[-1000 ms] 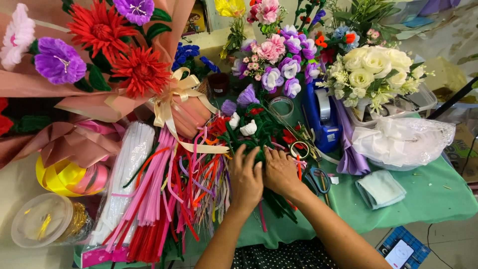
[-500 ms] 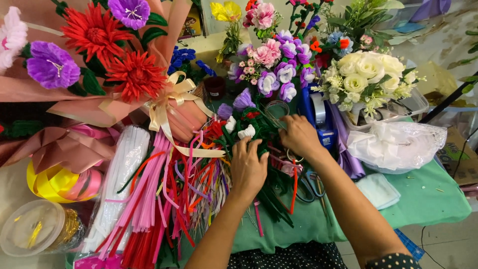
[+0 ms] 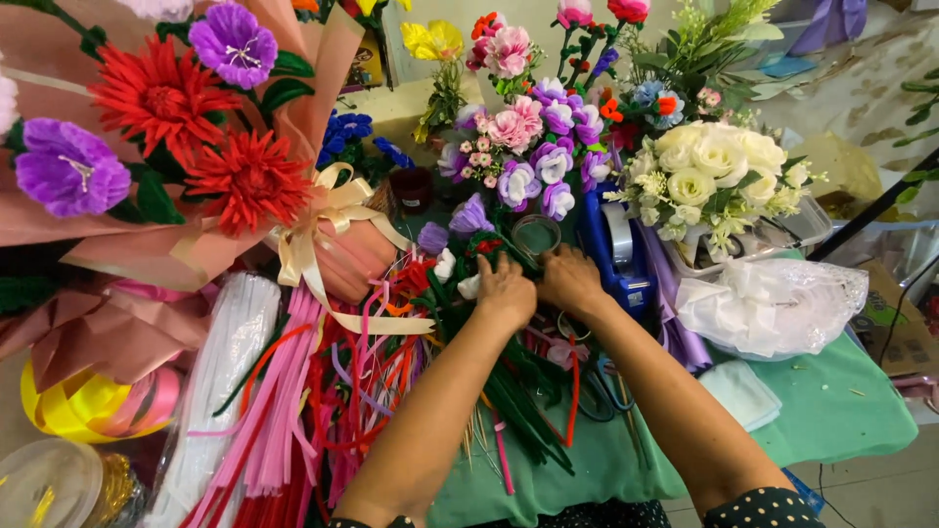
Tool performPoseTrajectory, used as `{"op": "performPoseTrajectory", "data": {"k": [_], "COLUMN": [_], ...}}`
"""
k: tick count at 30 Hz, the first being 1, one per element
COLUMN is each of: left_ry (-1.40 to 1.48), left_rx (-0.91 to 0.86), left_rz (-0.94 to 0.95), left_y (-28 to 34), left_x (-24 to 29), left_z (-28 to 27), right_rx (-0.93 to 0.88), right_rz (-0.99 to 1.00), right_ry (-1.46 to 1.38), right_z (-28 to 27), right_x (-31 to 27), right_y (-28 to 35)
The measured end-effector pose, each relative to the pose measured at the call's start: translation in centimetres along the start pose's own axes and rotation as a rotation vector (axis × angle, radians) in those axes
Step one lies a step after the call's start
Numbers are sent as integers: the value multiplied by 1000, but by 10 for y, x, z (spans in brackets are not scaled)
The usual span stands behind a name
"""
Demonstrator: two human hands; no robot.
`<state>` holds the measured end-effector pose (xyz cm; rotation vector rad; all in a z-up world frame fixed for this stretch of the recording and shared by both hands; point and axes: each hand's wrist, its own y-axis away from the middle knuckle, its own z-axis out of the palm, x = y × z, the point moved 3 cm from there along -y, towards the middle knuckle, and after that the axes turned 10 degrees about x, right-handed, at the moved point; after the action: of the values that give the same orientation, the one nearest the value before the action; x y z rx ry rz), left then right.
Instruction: The person arranges a bouquet of artificial flowers on a table, selecting and positioning purple, white, and red blooms. They adjust the stems and leaves to create a cohesive arrangement, working with various floral supplies visible on the workspace.
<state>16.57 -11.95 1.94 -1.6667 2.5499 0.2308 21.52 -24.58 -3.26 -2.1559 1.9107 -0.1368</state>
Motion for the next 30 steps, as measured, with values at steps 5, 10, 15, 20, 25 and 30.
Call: {"op": "performPoseTrajectory", "data": {"k": [5, 10, 15, 20, 25, 30], "left_ry": [-154, -74, -16, 1, -38, -77], "left_rx": [-46, 64, 217, 289, 351, 522], "left_rz": [-7, -12, 5, -4, -34, -270], "left_y": [8, 28, 56, 70, 72, 70], "left_x": [-23, -37, -47, -54, -55, -58], "left_z": [-3, -1, -12, -15, -14, -11], "right_rx": [-146, -283, -304, -300, -294, -228], "right_rz": [-4, -7, 70, 103, 70, 31], "right_ry": [129, 138, -172, -322, -293, -271], "right_z": [-7, -19, -48, -76, -105, -118], "right_x": [-13, -34, -50, -47, -52, -54], "right_y": [-12, -22, -14, -7, 2, 1]}}
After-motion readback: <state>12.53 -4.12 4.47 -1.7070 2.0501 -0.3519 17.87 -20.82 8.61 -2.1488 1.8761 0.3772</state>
